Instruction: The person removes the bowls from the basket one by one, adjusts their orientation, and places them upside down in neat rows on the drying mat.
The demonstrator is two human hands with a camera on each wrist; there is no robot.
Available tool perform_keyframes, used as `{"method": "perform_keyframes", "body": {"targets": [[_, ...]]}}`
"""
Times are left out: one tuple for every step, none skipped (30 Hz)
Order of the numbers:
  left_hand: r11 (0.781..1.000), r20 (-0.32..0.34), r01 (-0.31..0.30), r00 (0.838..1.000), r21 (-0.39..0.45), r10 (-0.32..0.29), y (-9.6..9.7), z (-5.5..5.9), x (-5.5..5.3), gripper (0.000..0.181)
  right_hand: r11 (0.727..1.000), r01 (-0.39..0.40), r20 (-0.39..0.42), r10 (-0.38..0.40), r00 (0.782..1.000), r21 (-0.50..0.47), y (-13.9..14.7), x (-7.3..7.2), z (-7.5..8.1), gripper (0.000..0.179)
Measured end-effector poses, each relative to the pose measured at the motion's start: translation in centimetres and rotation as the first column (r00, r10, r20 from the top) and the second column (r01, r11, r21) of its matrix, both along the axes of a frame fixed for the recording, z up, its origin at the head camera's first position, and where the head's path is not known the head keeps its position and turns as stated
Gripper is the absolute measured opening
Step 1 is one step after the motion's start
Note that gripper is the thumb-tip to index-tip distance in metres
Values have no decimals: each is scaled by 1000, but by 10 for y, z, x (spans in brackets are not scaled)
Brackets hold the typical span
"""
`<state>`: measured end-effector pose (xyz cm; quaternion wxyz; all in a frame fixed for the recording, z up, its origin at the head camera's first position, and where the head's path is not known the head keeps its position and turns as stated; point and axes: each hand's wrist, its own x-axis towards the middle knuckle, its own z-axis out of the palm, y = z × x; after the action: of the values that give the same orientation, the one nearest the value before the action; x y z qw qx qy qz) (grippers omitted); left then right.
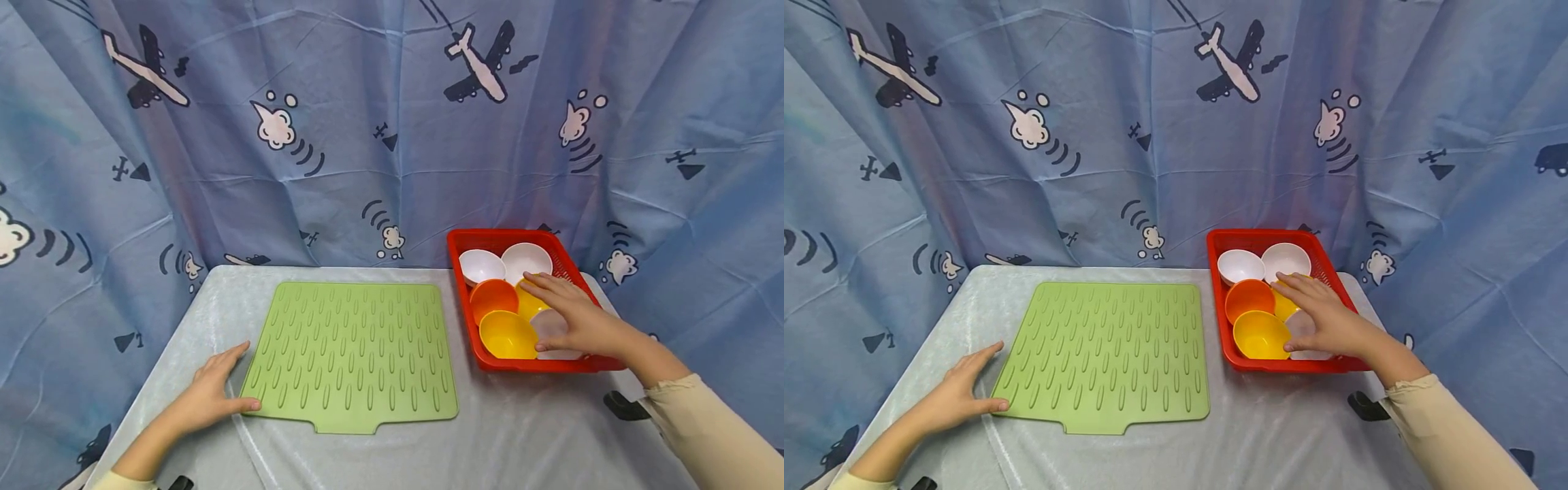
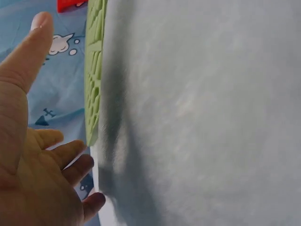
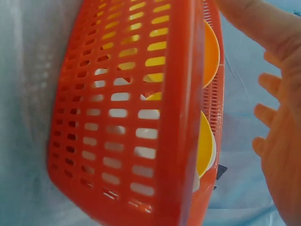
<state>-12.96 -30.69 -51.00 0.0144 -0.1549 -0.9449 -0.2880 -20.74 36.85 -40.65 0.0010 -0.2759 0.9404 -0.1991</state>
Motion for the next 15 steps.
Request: {"method": "perform_keyframes", "body": {"targets": [[1000, 12, -11, 1000, -1, 11, 1, -1, 0, 114, 1000, -11, 31, 12, 999, -11, -1, -2, 0, 109], [1000, 22, -18, 1000, -2, 18, 2, -2, 1, 114, 1000, -19, 57, 20, 998, -12, -2, -4, 0, 108], [1000, 28, -22, 999, -6, 22, 3, -2, 1, 115, 1000, -26, 79, 26, 997, -11, -4, -6, 0, 107], [1000, 31, -23, 999, -10, 23, 3, -3, 2, 115, 999, -32, 96, 32, 995, -1, -5, -7, -1, 106], [1000, 33, -22, 999, -17, 22, 4, -4, 2, 115, 999, -38, 115, 37, 993, 9, -6, -9, -1, 105], [1000, 35, -21, 999, -21, 22, 4, -4, 3, 116, 999, -41, 130, 39, 991, 18, -7, -10, -1, 104], [1000, 34, -19, 999, -24, 20, 4, -4, 3, 116, 999, -43, 146, 38, 989, 28, -9, -12, -1, 104], [1000, 32, -16, 999, -26, 17, 4, -5, 4, 116, 998, -44, 164, 38, 986, 36, -10, -13, 0, 103], [1000, 30, -14, 999, -28, 15, 4, -5, 4, 116, 998, -47, 186, 38, 982, 40, -11, -14, 0, 102], [999, 28, -13, 1000, -30, 13, 4, -5, 4, 116, 998, -55, 206, 45, 978, 44, -11, -15, -1, 101], [999, 25, -13, 1000, -30, 14, 4, -5, 5, 115, 997, -57, 230, 45, 972, 46, -12, -16, -1, 99], [999, 22, -14, 1000, -30, 15, 4, -5, 5, 115, 997, -59, 248, 44, 968, 54, -12, -16, -1, 98], [999, 19, -16, 1000, -29, 16, 4, -6, 5, 113, 996, -61, 268, 43, 963, 59, -13, -17, -1, 97], [999, 17, -18, 1000, -27, 19, 4, -7, 5, 111, 996, -70, 284, 50, 958, 63, -13, -18, -2, 96], [999, 13, -23, 1000, -25, 23, 4, -7, 5, 110, 995, -74, 300, 49, 953, 70, -13, -19, -3, 95]]}}
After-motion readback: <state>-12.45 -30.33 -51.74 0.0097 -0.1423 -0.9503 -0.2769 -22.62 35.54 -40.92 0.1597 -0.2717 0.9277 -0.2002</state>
